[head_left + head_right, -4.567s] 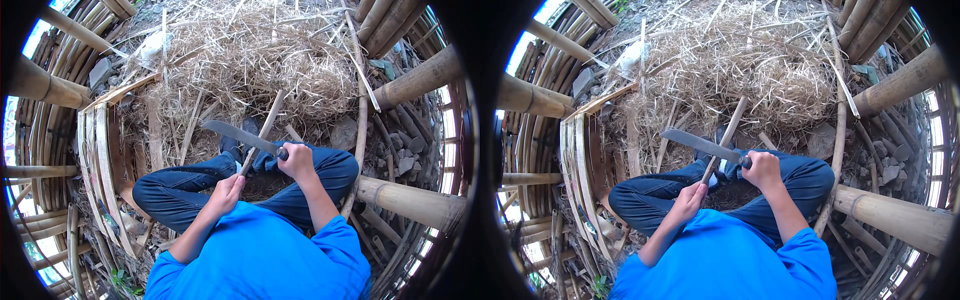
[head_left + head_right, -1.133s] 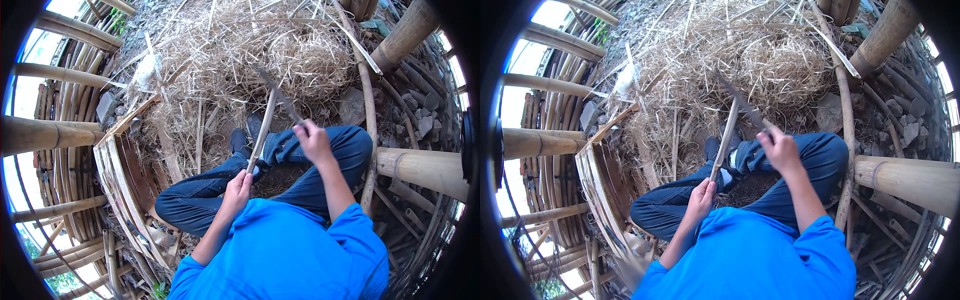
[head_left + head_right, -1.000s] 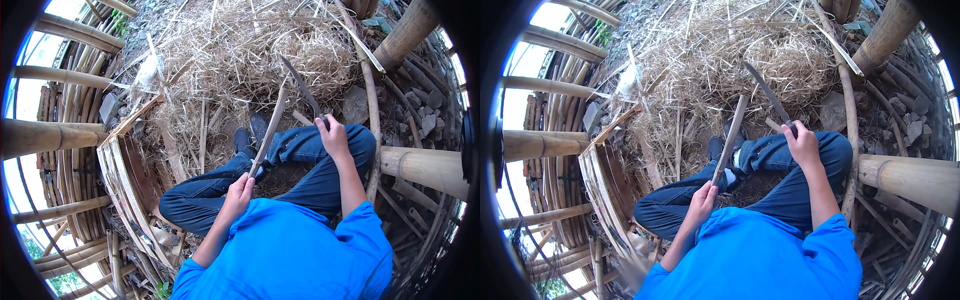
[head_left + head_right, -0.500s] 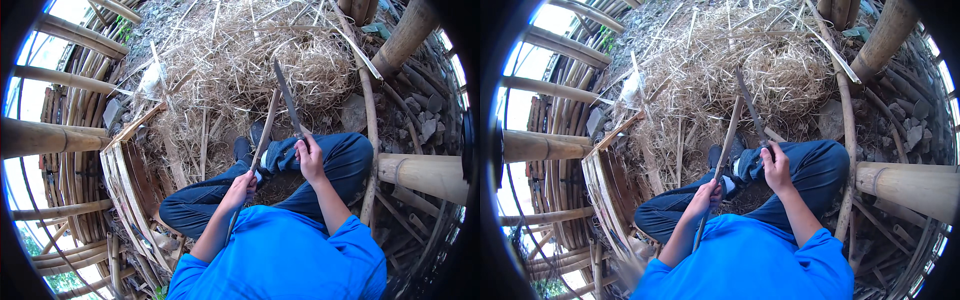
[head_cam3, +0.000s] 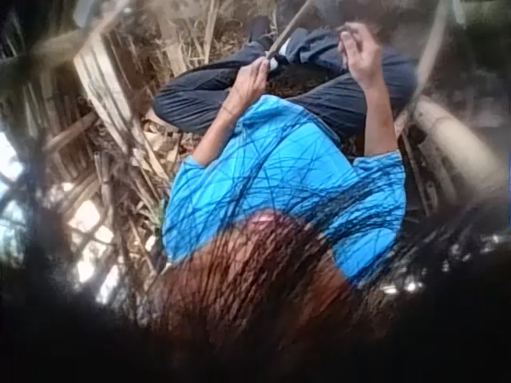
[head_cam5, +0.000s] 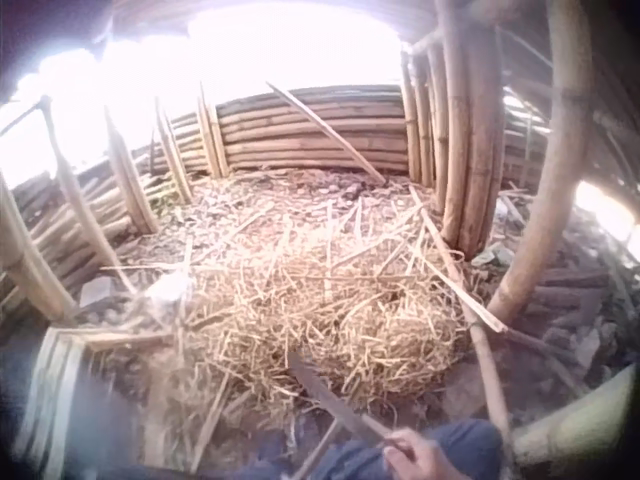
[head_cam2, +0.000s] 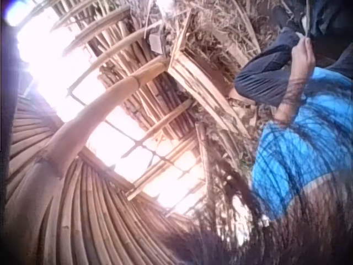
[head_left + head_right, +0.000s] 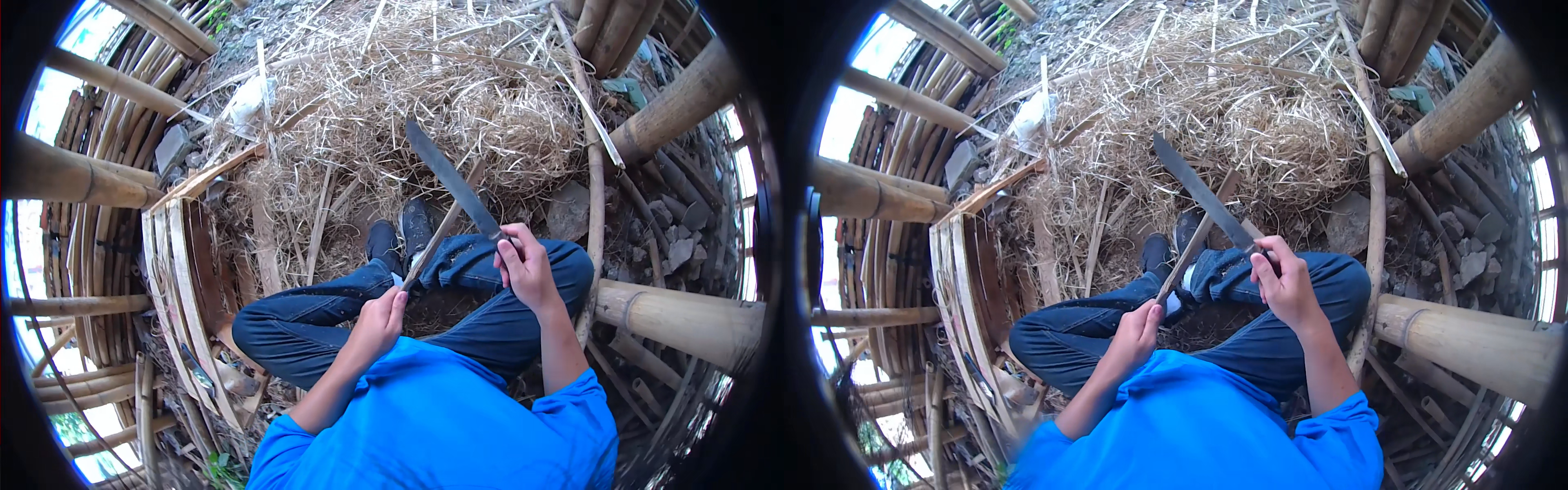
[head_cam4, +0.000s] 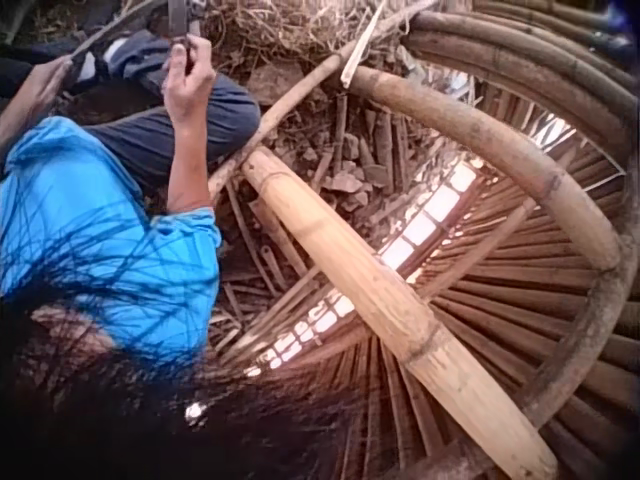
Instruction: The person strips bark from a wooden stick using a large knife while seated on the ground.
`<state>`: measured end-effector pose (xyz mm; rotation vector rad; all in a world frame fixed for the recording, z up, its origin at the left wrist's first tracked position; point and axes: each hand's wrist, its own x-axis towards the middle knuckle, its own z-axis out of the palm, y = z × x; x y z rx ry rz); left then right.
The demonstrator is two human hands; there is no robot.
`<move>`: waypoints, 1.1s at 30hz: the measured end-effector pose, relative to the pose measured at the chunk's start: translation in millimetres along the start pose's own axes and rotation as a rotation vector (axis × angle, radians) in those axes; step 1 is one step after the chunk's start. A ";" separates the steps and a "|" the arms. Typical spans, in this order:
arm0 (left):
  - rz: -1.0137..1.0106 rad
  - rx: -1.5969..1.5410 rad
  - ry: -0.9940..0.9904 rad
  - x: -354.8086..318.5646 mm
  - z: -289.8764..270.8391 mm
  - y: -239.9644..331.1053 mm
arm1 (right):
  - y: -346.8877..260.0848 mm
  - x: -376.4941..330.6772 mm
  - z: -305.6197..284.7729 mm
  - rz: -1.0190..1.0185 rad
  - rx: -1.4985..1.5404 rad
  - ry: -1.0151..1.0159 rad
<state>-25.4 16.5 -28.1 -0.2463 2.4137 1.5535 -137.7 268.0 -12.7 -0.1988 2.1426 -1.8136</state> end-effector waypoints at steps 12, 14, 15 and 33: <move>0.067 0.069 0.008 -7.7 -24.0 30.6 | -17.8 3.3 -1.3 -0.035 -0.083 0.123; 0.046 0.029 0.007 -11.0 -25.5 33.2 | -19.9 -5.1 9.8 -0.035 -0.110 0.068; 0.031 0.005 -0.003 -11.0 -27.7 32.4 | -19.6 -9.1 12.7 -0.035 -0.124 0.026; -0.019 -0.003 -0.019 -19.9 -41.9 44.6 | -15.8 -10.3 6.4 -0.145 -0.331 0.040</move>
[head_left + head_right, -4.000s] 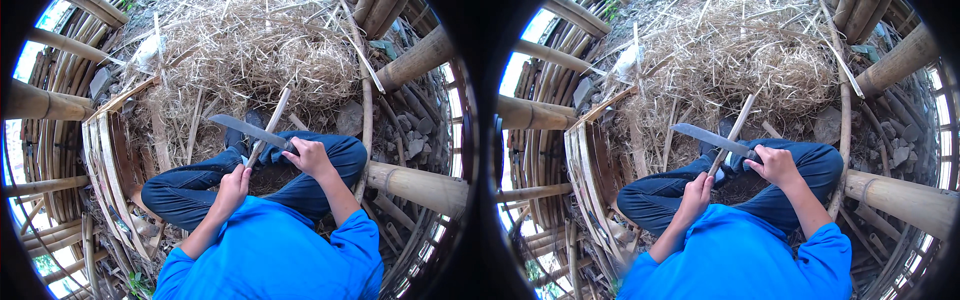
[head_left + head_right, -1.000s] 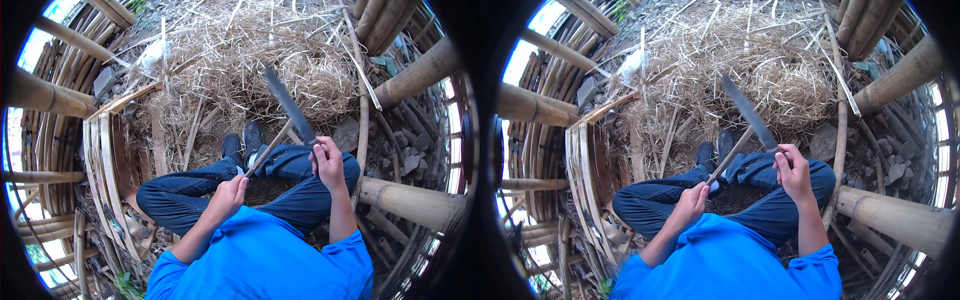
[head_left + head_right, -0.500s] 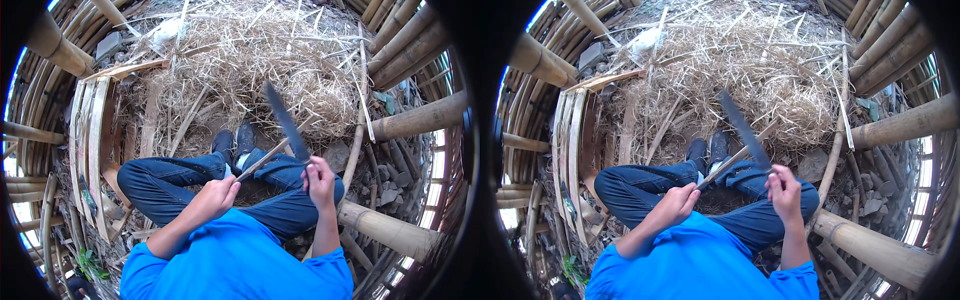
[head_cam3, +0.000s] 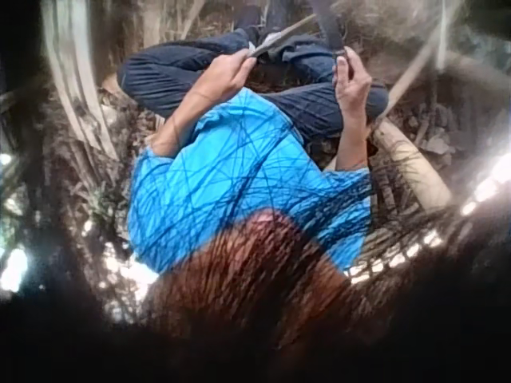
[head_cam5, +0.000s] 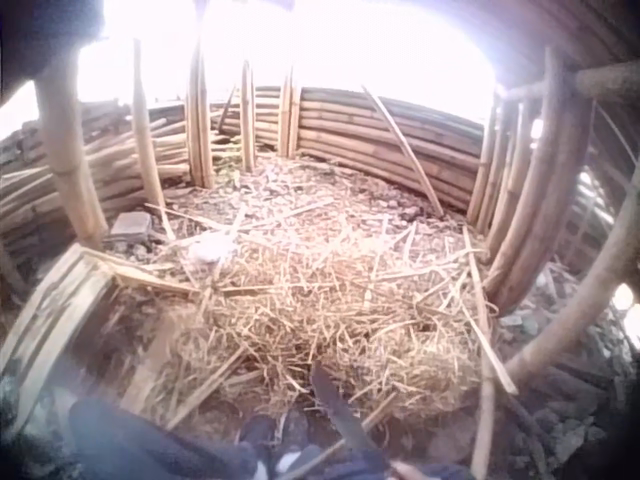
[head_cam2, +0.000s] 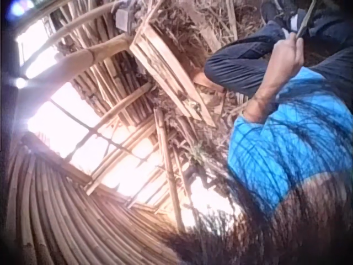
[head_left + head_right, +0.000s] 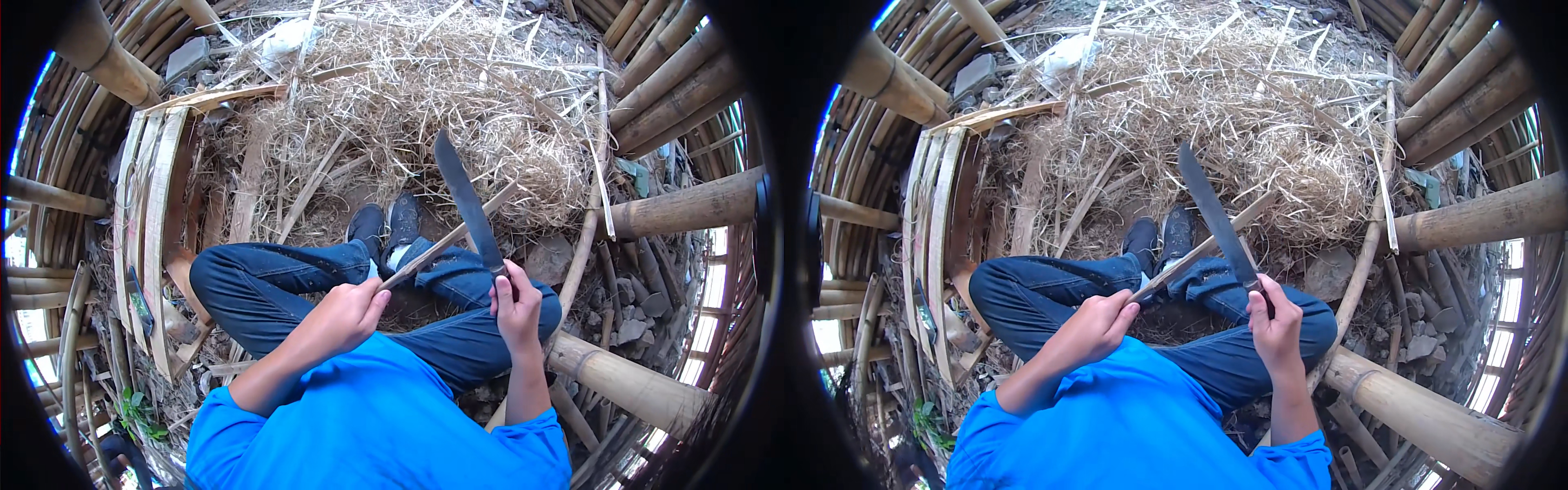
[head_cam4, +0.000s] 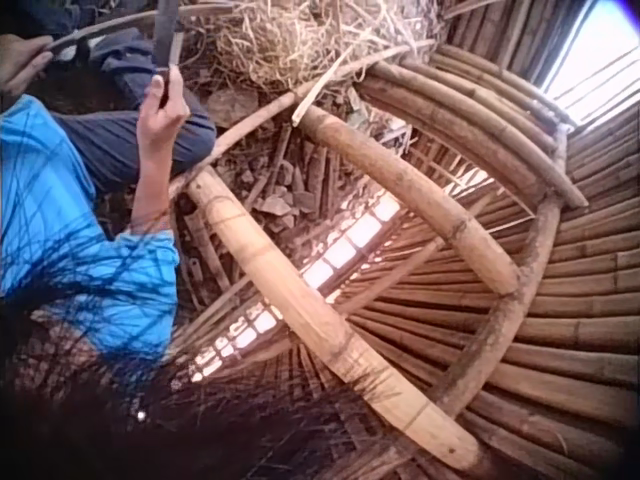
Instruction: The person strips bark from a wooden stick using a large knife while seated on the ground.
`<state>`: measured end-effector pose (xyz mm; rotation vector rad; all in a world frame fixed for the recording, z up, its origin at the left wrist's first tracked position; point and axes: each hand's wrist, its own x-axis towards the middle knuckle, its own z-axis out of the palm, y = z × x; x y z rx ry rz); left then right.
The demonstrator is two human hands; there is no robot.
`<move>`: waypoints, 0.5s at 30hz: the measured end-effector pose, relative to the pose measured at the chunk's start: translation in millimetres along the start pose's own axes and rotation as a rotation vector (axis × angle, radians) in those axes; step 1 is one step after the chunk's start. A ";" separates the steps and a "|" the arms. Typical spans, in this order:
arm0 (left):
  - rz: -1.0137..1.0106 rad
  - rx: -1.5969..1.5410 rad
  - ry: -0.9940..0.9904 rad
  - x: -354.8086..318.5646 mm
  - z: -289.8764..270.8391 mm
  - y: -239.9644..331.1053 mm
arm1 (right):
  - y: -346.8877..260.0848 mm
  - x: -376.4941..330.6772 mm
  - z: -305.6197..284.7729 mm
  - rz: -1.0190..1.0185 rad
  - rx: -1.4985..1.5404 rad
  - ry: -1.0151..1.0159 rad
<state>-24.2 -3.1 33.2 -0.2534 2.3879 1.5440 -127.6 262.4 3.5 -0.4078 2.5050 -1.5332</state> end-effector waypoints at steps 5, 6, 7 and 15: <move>0.028 0.057 0.002 -0.7 -0.2 9.6 | -1.5 4.7 -6.0 0.056 0.024 0.142; 0.026 0.067 0.002 1.2 -1.1 11.3 | -4.3 1.1 -2.8 0.018 0.010 0.119; 0.027 0.071 0.002 0.9 -1.9 10.7 | 2.8 -3.4 -1.7 -0.086 -0.062 0.049; 0.023 0.085 0.009 2.2 -1.1 10.1 | 0.8 -6.9 -0.8 -0.006 -0.047 0.074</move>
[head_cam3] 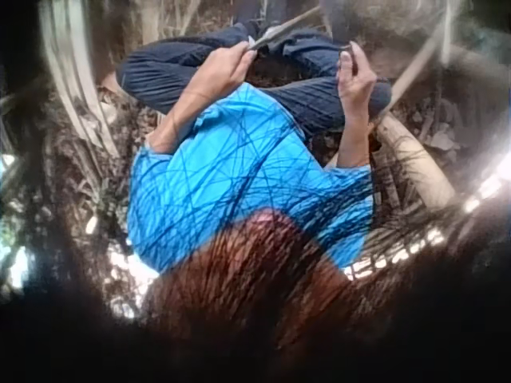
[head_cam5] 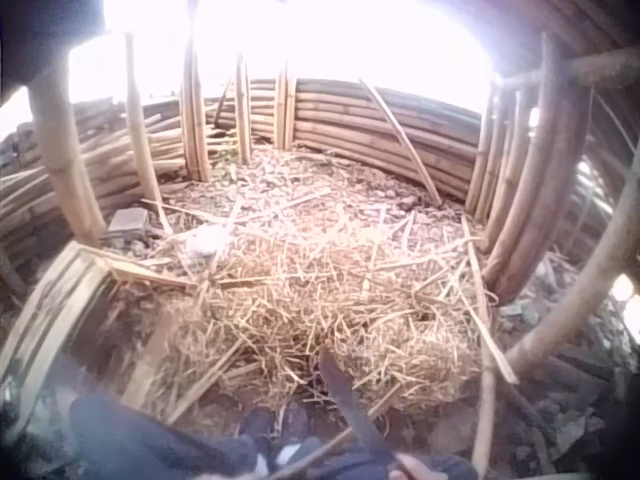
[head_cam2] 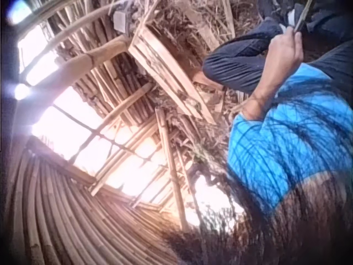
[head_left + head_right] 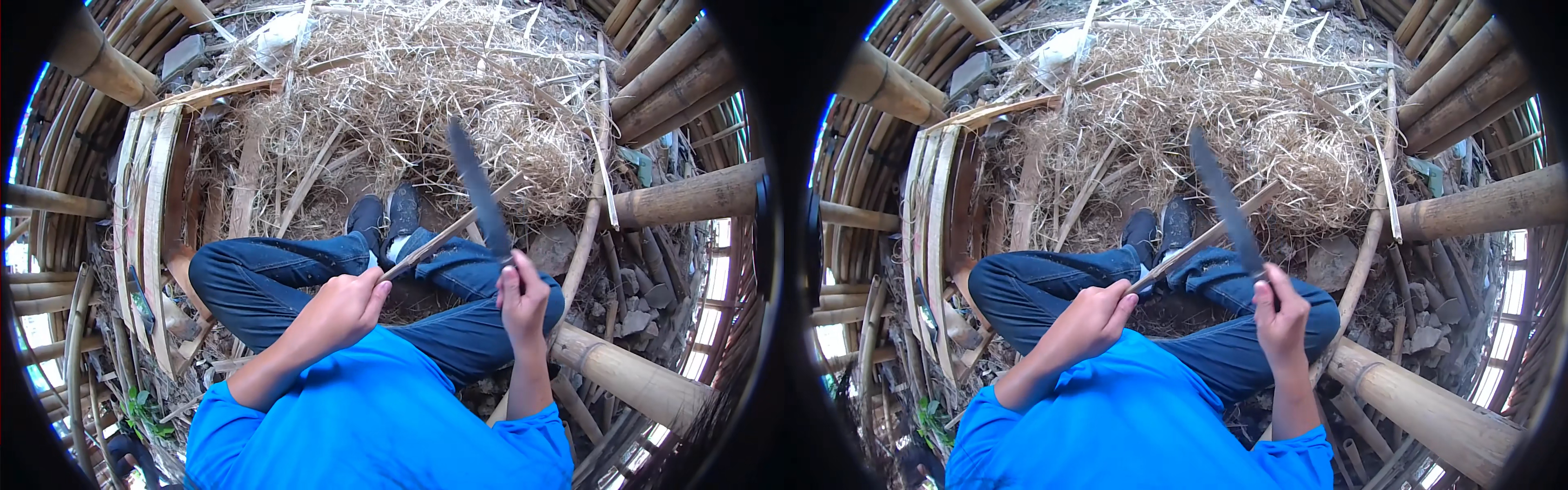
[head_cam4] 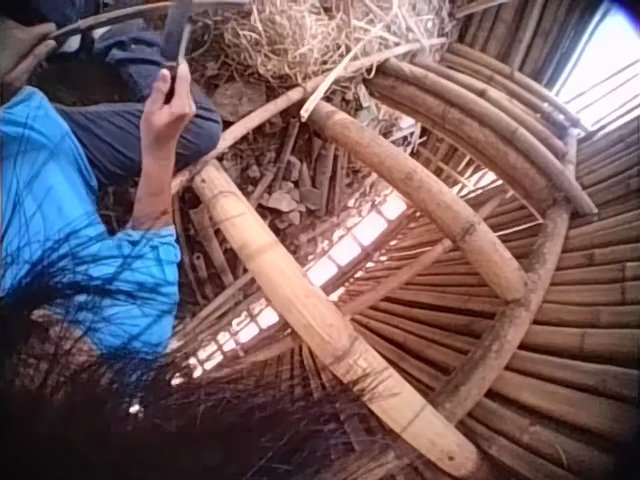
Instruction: The person strips bark from a wooden stick using a large knife while seated on the ground.
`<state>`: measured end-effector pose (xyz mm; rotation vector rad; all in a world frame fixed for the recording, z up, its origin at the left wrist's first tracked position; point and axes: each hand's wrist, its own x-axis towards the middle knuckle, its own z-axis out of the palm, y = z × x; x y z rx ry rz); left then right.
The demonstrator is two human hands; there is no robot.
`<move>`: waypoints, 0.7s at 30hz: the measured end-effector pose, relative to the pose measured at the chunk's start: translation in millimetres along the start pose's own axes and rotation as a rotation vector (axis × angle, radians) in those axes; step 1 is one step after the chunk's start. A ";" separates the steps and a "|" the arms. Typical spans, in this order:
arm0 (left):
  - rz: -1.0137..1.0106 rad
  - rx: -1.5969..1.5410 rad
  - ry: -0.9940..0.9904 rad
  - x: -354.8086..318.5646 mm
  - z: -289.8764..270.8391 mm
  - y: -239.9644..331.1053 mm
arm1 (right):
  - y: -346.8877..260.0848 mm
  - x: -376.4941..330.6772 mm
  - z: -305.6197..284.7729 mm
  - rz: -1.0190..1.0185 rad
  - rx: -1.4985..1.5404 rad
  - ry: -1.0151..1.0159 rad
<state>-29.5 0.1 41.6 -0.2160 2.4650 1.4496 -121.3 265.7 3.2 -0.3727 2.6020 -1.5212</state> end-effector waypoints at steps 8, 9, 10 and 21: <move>-0.013 0.032 -0.016 2.3 1.0 3.3 | -3.4 -3.7 7.7 0.028 0.045 0.047; -0.009 0.029 -0.007 3.0 0.1 -0.4 | 4.8 -6.5 10.4 -0.165 -0.073 -0.010; -0.008 0.032 -0.006 2.8 -2.1 -1.3 | 7.3 -3.4 7.6 -0.147 -0.069 -0.023; -0.026 0.016 -0.015 0.6 -2.3 9.0 | 7.6 9.9 -3.6 0.116 0.078 0.141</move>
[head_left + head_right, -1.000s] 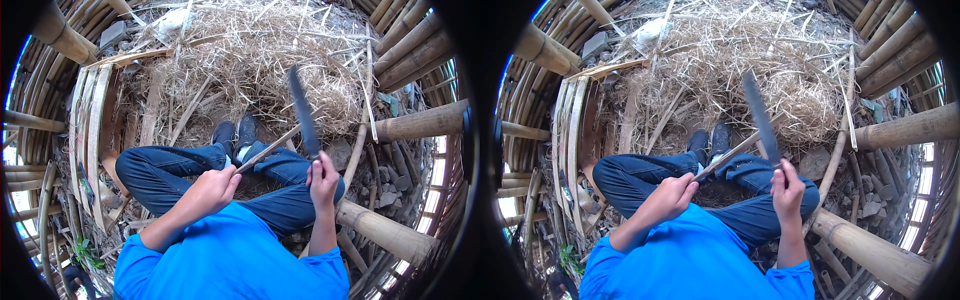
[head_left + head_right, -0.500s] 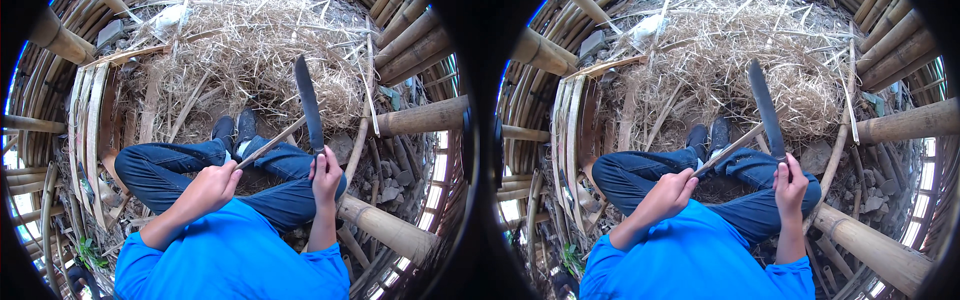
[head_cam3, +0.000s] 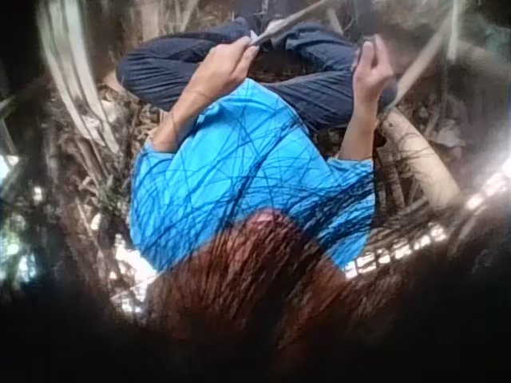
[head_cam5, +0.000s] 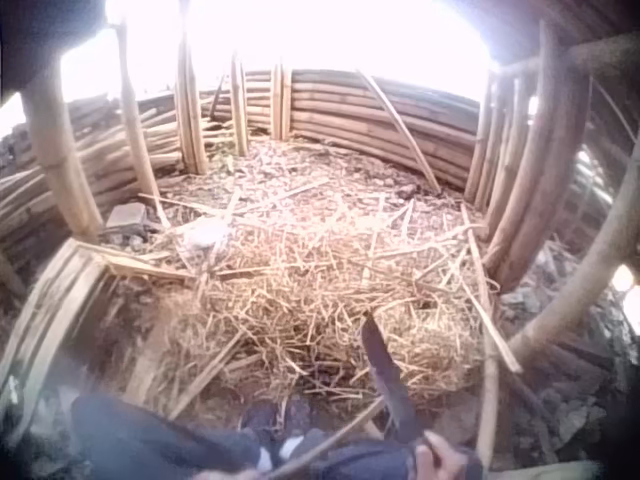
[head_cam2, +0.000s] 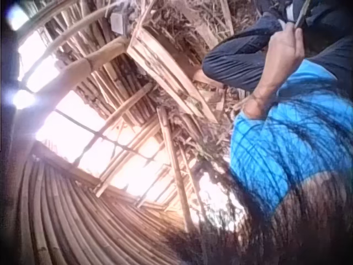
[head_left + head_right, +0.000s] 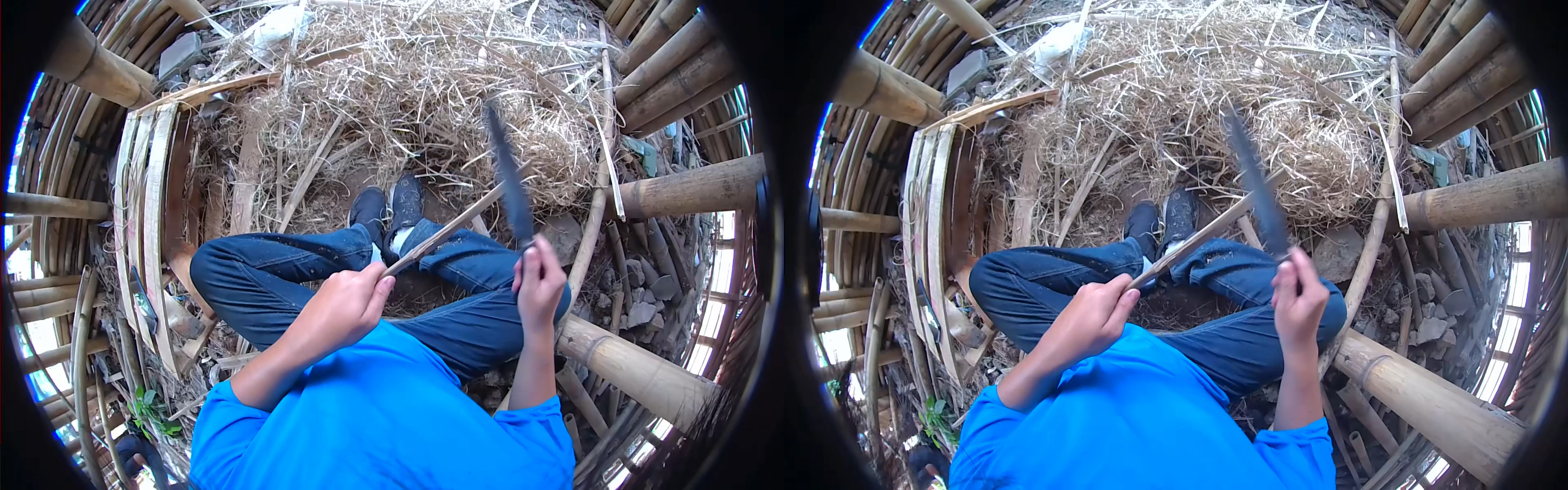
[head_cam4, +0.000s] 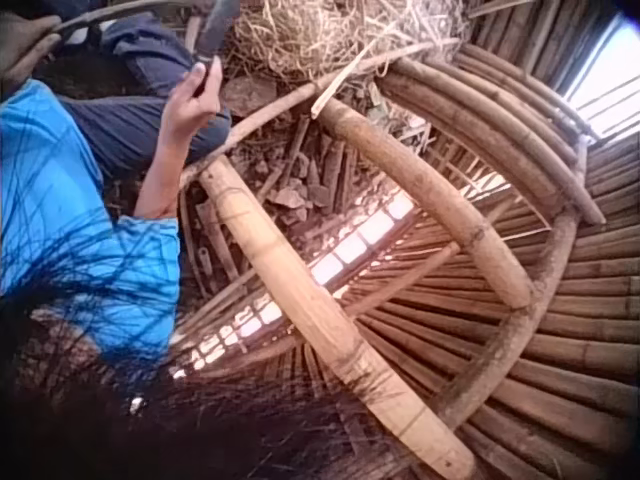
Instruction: The person strips bark from a wooden stick using a large knife while seated on the ground.
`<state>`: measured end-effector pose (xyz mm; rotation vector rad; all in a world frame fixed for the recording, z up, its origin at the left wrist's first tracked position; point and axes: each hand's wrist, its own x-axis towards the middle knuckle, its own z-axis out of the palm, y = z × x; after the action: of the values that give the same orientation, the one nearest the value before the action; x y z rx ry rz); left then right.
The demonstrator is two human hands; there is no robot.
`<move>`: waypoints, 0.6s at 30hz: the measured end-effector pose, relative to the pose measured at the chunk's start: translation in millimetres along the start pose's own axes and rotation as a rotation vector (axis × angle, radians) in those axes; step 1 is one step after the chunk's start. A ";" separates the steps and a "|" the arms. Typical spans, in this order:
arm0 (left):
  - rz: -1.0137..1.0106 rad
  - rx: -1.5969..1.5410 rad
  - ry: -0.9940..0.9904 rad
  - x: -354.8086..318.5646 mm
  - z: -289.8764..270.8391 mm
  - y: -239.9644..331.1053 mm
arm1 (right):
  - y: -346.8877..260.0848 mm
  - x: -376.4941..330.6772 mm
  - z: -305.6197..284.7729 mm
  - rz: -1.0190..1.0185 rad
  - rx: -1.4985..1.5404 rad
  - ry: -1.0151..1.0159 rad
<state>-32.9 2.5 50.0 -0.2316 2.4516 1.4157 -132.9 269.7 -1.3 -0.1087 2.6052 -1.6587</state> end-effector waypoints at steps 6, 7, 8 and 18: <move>0.003 0.003 0.037 0.7 1.2 -12.2 | 6.1 -19.2 9.5 -0.256 -0.144 -0.238; 0.001 0.027 0.022 0.3 -0.3 -13.3 | 3.5 -9.7 6.8 -0.096 -0.081 -0.169; -0.004 0.021 0.018 0.1 1.9 -10.1 | 1.1 -2.9 2.0 0.065 -0.025 -0.105; 0.017 0.012 0.027 5.8 3.6 -3.2 | -1.4 -7.2 10.9 0.058 0.101 -0.007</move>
<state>-36.8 4.0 43.7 -0.2295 2.4881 1.4134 -124.7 259.9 -4.6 -0.0335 2.4882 -1.7631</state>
